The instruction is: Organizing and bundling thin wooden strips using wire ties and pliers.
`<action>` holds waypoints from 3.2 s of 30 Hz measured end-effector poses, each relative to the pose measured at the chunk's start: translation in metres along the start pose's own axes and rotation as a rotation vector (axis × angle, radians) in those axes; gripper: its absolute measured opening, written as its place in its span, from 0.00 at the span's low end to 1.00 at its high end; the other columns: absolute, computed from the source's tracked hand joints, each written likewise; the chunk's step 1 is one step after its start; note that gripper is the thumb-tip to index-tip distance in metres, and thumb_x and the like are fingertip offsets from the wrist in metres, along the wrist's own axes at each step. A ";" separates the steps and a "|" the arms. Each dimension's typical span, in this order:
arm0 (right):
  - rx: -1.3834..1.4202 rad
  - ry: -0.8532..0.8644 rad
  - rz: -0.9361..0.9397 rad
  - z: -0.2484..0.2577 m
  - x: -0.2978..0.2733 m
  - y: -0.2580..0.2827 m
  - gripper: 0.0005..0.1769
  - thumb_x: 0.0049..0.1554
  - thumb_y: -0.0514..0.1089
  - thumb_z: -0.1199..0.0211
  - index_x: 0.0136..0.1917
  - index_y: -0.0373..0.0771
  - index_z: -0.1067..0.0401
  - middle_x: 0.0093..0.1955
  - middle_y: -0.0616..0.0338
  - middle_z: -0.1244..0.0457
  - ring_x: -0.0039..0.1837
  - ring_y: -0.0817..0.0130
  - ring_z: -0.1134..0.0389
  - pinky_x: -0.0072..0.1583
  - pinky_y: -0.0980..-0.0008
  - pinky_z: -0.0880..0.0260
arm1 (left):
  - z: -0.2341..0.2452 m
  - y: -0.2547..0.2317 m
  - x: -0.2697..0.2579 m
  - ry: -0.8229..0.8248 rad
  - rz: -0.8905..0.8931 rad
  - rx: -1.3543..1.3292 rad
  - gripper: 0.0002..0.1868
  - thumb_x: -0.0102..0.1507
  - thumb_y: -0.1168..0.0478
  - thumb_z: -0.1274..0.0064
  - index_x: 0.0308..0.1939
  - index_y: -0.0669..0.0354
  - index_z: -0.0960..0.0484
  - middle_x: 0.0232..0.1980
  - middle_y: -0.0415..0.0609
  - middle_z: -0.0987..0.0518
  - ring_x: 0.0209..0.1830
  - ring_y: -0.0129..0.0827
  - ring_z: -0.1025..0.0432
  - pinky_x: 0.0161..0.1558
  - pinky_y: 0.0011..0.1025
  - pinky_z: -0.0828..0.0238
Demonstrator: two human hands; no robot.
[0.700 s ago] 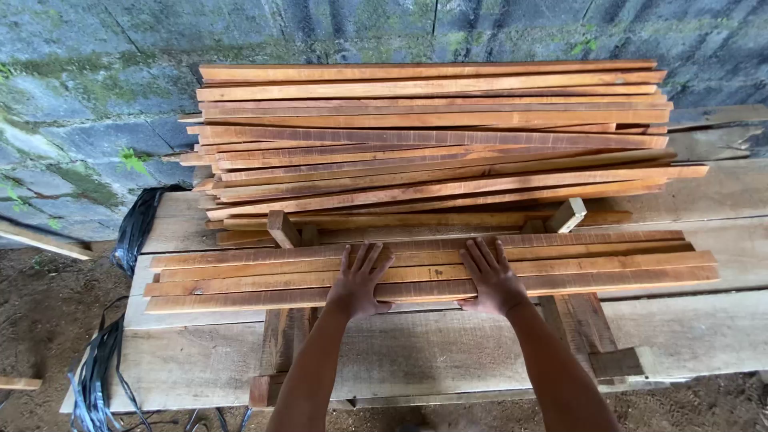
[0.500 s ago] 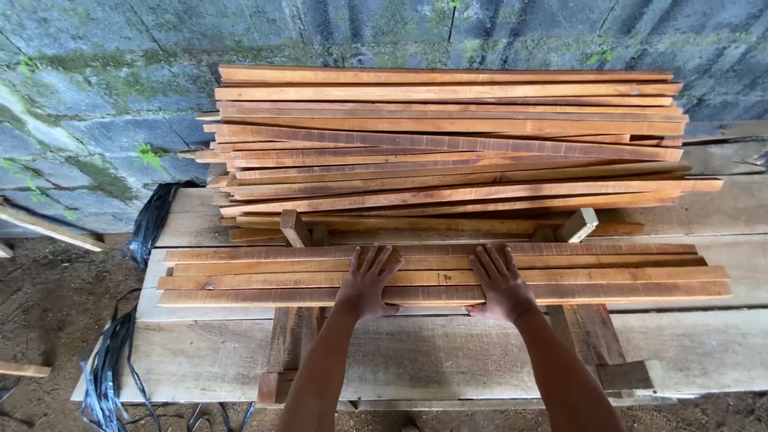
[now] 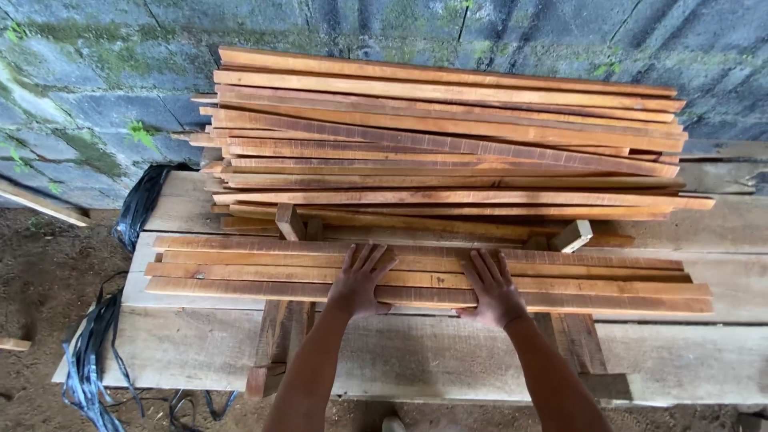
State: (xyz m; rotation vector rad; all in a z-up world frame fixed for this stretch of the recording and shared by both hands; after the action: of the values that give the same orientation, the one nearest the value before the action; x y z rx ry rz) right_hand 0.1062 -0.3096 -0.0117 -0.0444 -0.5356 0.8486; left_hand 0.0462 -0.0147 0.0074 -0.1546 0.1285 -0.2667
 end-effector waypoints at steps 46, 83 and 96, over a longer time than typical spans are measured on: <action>0.005 0.075 -0.091 -0.009 0.189 0.254 0.63 0.29 0.84 0.32 0.71 0.51 0.31 0.77 0.54 0.40 0.81 0.53 0.43 0.80 0.42 0.50 | 0.001 0.278 -0.152 -0.209 -0.097 0.087 0.53 0.54 0.28 0.46 0.79 0.38 0.43 0.84 0.44 0.49 0.84 0.41 0.57 0.80 0.54 0.64; -0.174 -0.041 -0.282 -0.017 0.279 0.424 0.10 0.52 0.40 0.40 0.48 0.41 0.22 0.45 0.43 0.32 0.52 0.45 0.29 0.54 0.37 0.32 | -0.058 0.283 -0.126 -0.094 0.074 -0.017 0.57 0.51 0.38 0.35 0.81 0.31 0.48 0.87 0.37 0.58 0.86 0.38 0.61 0.80 0.58 0.69; 0.321 0.473 -0.339 -0.063 0.263 0.405 0.26 0.50 0.33 0.30 0.59 0.48 0.35 0.57 0.52 0.43 0.62 0.48 0.41 0.59 0.53 0.39 | 0.039 0.275 -0.241 -0.740 0.030 -0.524 0.29 0.58 0.69 0.40 0.64 0.50 0.21 0.72 0.53 0.30 0.75 0.51 0.40 0.74 0.49 0.46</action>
State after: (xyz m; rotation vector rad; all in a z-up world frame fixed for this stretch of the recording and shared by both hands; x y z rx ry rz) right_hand -0.0075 0.1621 -0.0525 0.1340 0.0437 0.5553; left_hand -0.1088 0.3185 0.0250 -0.7585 -0.5397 -0.1271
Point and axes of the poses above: each hand's wrist, its own x-axis towards the middle knuckle, its own z-axis out of the back of the hand, y = z × x, the point moved 5 cm from there along x, towards the middle knuckle
